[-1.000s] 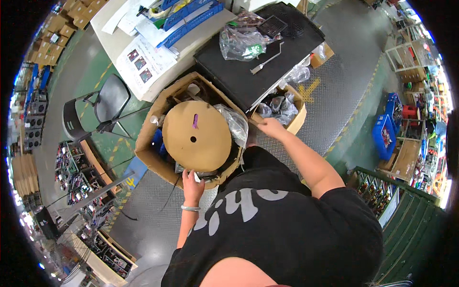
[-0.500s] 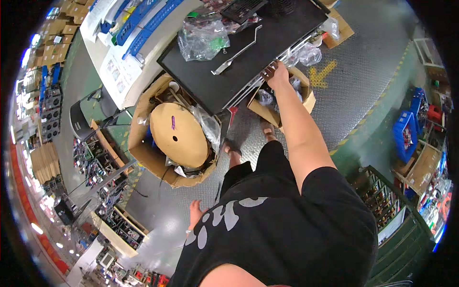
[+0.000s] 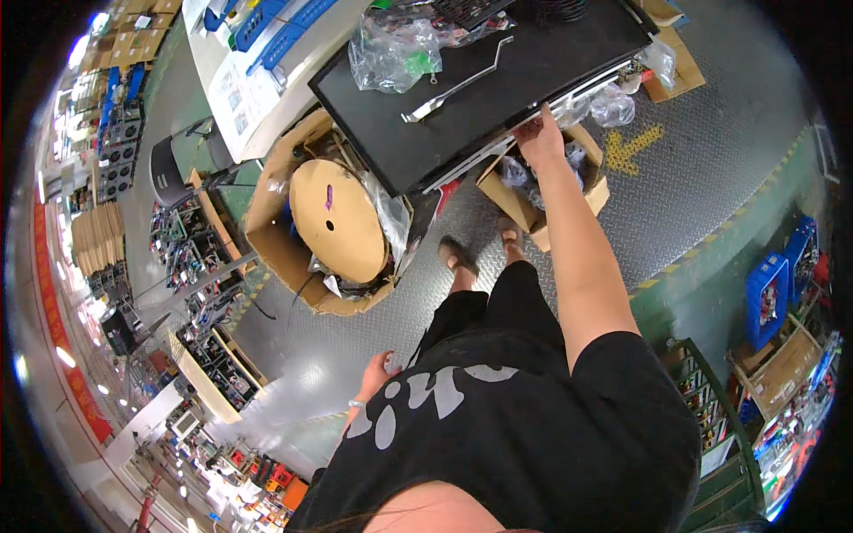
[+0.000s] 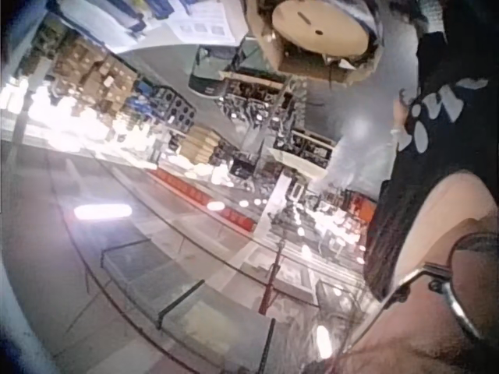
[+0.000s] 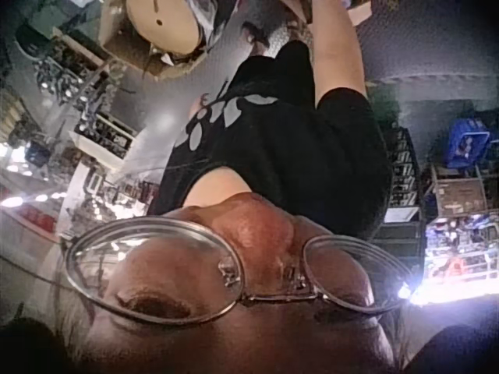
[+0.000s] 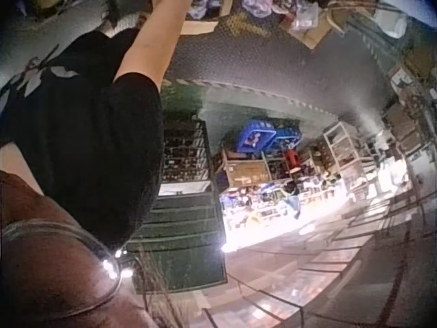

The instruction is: The person assembles an electronics control panel by hand, gathering wiring harnesses and connectors from component boxes and a shipping box, then installing them into the panel.

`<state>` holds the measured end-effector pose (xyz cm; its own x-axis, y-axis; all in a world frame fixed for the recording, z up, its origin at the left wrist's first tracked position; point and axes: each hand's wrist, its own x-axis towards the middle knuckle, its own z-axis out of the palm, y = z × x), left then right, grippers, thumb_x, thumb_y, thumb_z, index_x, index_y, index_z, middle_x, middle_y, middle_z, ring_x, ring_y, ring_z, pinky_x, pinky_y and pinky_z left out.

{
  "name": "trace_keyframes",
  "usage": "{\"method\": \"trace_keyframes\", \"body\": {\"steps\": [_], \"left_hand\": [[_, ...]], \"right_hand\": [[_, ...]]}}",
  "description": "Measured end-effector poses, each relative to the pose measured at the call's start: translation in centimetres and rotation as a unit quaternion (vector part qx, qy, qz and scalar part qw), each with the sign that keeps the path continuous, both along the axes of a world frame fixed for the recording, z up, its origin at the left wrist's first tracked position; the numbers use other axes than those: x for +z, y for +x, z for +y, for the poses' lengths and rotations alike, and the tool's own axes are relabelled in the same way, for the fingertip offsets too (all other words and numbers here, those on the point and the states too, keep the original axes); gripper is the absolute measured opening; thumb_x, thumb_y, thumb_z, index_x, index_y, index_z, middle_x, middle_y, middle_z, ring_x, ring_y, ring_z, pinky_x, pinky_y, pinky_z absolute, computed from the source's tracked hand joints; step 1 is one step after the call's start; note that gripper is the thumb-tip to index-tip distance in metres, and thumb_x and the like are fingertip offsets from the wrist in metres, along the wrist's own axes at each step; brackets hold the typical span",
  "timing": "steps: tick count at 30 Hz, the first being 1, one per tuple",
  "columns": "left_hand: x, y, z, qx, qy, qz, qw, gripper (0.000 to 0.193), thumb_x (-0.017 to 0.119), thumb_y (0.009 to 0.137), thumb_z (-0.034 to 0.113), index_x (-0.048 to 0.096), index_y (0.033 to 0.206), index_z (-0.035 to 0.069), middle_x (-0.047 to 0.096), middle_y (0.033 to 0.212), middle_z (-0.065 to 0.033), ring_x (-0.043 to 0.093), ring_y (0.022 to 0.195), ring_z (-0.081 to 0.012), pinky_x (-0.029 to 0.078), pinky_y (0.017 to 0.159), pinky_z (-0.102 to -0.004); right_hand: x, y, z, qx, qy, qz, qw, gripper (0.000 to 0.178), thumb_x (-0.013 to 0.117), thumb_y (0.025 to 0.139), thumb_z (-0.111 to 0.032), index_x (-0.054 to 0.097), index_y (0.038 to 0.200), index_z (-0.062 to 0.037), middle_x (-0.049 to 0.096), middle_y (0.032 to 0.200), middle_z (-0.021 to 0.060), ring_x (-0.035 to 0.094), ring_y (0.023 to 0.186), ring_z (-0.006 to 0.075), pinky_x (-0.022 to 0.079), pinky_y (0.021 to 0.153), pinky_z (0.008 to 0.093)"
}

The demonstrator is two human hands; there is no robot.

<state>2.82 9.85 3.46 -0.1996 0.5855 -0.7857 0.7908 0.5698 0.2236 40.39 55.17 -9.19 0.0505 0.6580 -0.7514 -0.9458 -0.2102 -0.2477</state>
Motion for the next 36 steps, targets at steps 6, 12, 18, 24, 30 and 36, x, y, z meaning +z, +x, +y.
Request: {"method": "trace_keyframes", "body": {"steps": [6, 12, 18, 24, 30, 36], "left_hand": [[-2.2, -1.9, -1.2, 0.026, -0.011, -0.011, 1.000, 0.051, 0.072, 0.072, 0.029, 0.056, 0.116, 0.008, 0.061, 0.105, -0.0148, 0.063, 0.095, -0.0253, 0.050, 0.079, -0.0366], [-3.1, -1.1, 1.0, -0.010, 0.005, -0.046, 0.999, 0.049, 0.071, 0.073, 0.026, 0.055, 0.115, 0.007, 0.062, 0.108, -0.0142, 0.063, 0.096, -0.0260, 0.049, 0.081, -0.0361], [-2.7, 0.1, 5.2, -0.028, 0.006, -0.050, 0.998, 0.044, 0.069, 0.073, 0.020, 0.056, 0.113, 0.006, 0.063, 0.106, -0.0135, 0.062, 0.097, -0.0271, 0.049, 0.082, -0.0366], [-1.8, 2.5, 10.3, -0.104, 0.008, -0.042, 0.994, 0.044, 0.069, 0.073, 0.023, 0.055, 0.112, 0.008, 0.063, 0.101, -0.0157, 0.060, 0.096, -0.0298, 0.048, 0.083, -0.0392], [-0.7, 5.3, 14.1, -0.142, 0.010, -0.066, 0.988, 0.046, 0.067, 0.075, 0.022, 0.054, 0.115, 0.006, 0.061, 0.103, -0.0169, 0.058, 0.098, -0.0312, 0.046, 0.084, -0.0395], [-1.4, 6.1, 15.3, -0.169, 0.003, -0.078, 0.982, 0.045, 0.066, 0.075, 0.022, 0.055, 0.114, 0.005, 0.060, 0.103, -0.0169, 0.058, 0.098, -0.0308, 0.046, 0.085, -0.0389]], "right_hand": [[0.1, 1.6, -3.3, 0.002, 0.007, -0.002, 1.000, 0.031, 0.056, 0.090, -0.035, 0.052, 0.099, -0.0048, 0.055, 0.099, 0.0099, 0.053, 0.094, 0.0269, 0.043, 0.087, 0.0418], [-0.6, 4.4, -8.2, 0.004, -0.034, -0.020, 0.999, 0.031, 0.049, 0.094, -0.032, 0.052, 0.102, -0.0027, 0.056, 0.094, 0.0093, 0.054, 0.086, 0.0248, 0.045, 0.078, 0.0399], [-0.6, 6.7, -12.2, 0.003, -0.065, -0.063, 0.996, 0.031, 0.043, 0.097, -0.029, 0.052, 0.110, -0.0027, 0.058, 0.096, 0.0085, 0.056, 0.085, 0.0232, 0.046, 0.076, 0.0348], [1.3, 7.2, -13.8, 0.013, -0.076, -0.095, 0.992, 0.032, 0.042, 0.097, -0.030, 0.052, 0.109, -0.0023, 0.058, 0.095, 0.0072, 0.056, 0.087, 0.0216, 0.046, 0.077, 0.0348], [-2.8, 7.4, -15.4, 0.158, -0.026, -0.284, 0.945, 0.032, 0.040, 0.097, -0.030, 0.052, 0.109, -0.0022, 0.058, 0.096, 0.0059, 0.056, 0.088, 0.0216, 0.046, 0.079, 0.0332], [-4.2, 6.4, -16.4, 0.380, -0.032, -0.531, 0.756, 0.046, 0.041, 0.096, -0.034, 0.044, 0.123, 0.0030, 0.053, 0.119, 0.0134, 0.053, 0.107, 0.0267, 0.041, 0.091, 0.0315]]}}
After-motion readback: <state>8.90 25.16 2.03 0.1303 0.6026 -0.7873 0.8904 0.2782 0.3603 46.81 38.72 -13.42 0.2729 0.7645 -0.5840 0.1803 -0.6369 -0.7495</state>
